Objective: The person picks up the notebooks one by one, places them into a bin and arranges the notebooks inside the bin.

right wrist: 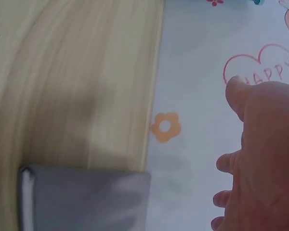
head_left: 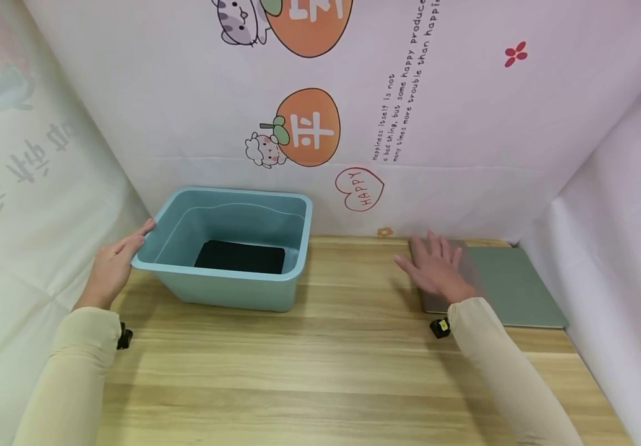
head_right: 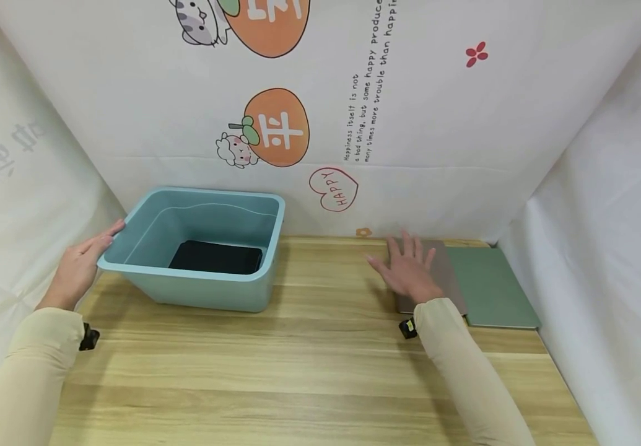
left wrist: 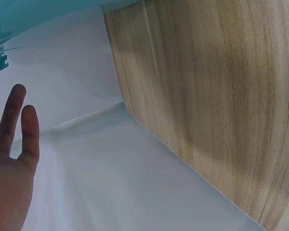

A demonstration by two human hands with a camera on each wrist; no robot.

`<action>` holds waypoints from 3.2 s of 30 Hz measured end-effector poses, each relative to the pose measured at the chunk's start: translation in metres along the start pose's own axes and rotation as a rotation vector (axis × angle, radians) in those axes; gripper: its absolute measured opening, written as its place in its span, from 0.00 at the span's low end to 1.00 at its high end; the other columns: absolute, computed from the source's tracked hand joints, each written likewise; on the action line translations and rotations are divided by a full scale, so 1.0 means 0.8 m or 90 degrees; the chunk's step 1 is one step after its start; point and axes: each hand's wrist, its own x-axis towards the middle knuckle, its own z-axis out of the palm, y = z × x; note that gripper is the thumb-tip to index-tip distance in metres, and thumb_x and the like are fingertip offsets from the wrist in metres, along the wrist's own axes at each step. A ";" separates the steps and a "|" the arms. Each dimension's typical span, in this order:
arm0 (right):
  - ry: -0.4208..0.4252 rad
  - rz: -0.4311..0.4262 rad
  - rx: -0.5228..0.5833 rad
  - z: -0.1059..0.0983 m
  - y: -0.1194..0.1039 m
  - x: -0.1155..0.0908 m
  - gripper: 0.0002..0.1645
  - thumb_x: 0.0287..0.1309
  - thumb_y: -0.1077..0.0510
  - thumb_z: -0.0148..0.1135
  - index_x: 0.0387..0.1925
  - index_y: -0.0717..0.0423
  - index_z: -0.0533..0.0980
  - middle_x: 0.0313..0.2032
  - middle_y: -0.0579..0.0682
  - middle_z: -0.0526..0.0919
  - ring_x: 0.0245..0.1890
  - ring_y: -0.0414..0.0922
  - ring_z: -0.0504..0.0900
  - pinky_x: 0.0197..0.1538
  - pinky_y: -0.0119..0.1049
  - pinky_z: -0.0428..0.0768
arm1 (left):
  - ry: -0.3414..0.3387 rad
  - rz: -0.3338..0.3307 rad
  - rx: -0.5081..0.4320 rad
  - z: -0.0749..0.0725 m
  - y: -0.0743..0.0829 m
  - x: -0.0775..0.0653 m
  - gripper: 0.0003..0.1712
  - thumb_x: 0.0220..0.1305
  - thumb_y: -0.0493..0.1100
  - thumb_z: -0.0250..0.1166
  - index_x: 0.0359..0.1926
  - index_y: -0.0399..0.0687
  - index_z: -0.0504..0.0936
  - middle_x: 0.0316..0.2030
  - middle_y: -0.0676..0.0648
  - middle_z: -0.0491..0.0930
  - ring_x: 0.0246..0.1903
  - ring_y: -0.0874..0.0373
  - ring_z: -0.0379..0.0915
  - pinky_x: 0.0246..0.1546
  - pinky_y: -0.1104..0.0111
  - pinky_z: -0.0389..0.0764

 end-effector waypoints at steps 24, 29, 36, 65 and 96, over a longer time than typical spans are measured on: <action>-0.045 0.113 0.037 0.021 0.098 -0.028 0.63 0.69 0.20 0.36 0.81 0.60 0.34 0.75 0.79 0.24 0.74 0.80 0.23 0.66 0.83 0.23 | 0.004 -0.001 0.003 0.002 0.003 -0.001 0.28 0.79 0.67 0.42 0.74 0.77 0.66 0.74 0.73 0.59 0.79 0.51 0.50 0.78 0.42 0.51; -0.067 0.140 0.037 0.023 0.107 -0.030 0.62 0.71 0.22 0.36 0.80 0.65 0.34 0.73 0.84 0.25 0.72 0.82 0.24 0.66 0.83 0.27 | 0.002 0.003 0.005 0.001 0.002 0.000 0.28 0.79 0.67 0.42 0.74 0.76 0.66 0.74 0.73 0.59 0.79 0.54 0.50 0.79 0.44 0.51; -0.069 0.143 0.038 0.024 0.109 -0.033 0.61 0.72 0.24 0.37 0.80 0.68 0.36 0.72 0.86 0.25 0.72 0.83 0.26 0.67 0.83 0.31 | 0.005 0.012 0.007 0.004 0.002 0.000 0.28 0.80 0.66 0.41 0.75 0.75 0.66 0.74 0.71 0.59 0.79 0.57 0.49 0.79 0.44 0.51; -0.021 0.127 0.053 0.024 0.106 -0.026 0.65 0.66 0.30 0.57 0.75 0.78 0.44 0.69 0.89 0.46 0.66 0.86 0.50 0.63 0.78 0.64 | -0.006 -0.010 0.004 0.000 0.001 0.001 0.29 0.78 0.67 0.41 0.75 0.76 0.65 0.74 0.73 0.57 0.79 0.59 0.49 0.80 0.45 0.51; -0.136 0.196 0.035 -0.011 0.106 -0.063 0.60 0.60 0.27 0.62 0.57 0.86 0.69 0.57 0.82 0.74 0.54 0.74 0.78 0.53 0.61 0.82 | -0.001 0.005 0.006 0.002 0.001 0.000 0.28 0.79 0.67 0.42 0.74 0.77 0.65 0.75 0.72 0.58 0.77 0.71 0.50 0.80 0.47 0.51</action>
